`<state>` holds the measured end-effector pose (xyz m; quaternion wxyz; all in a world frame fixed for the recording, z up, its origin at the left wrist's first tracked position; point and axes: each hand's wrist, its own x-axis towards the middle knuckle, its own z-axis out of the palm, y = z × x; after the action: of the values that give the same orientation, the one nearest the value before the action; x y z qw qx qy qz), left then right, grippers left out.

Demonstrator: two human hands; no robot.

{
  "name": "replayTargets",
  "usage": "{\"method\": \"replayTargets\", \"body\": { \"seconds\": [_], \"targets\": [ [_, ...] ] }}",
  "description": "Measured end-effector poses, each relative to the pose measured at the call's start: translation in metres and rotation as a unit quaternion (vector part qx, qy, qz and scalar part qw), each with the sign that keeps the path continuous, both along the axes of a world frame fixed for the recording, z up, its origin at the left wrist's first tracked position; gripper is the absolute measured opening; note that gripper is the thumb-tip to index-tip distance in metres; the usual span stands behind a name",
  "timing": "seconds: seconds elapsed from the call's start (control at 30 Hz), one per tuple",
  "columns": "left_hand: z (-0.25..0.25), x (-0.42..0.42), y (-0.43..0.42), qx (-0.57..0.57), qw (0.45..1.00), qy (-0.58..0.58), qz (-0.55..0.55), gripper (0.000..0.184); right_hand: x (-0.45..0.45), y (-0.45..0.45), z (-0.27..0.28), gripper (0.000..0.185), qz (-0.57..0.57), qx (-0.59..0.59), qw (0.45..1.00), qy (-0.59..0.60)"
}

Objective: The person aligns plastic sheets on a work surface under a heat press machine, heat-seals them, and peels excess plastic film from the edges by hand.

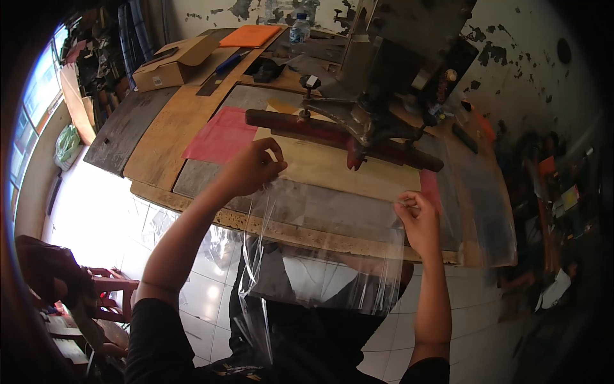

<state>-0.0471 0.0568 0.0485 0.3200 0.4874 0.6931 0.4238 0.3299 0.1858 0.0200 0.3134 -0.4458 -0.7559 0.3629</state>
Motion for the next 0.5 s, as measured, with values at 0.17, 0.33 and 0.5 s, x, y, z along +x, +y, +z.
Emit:
{"method": "replayTargets", "body": {
  "seconds": [0.17,0.33,0.5],
  "targets": [
    [-0.029,-0.019,0.038,-0.010,0.988,0.148,-0.039,0.022,-0.023,0.037,-0.006,0.022,0.013,-0.005,0.997,-0.073],
    [-0.033,-0.005,0.036,0.097,0.944,0.311,-0.054,0.034,-0.030,0.052,-0.010,0.023,0.002,0.183,0.968,-0.171],
    [-0.021,0.004,0.024,0.127,0.894,0.415,-0.112,0.047,-0.027,0.055,-0.024,0.023,0.035,0.327,0.930,-0.164]
  ]
}}
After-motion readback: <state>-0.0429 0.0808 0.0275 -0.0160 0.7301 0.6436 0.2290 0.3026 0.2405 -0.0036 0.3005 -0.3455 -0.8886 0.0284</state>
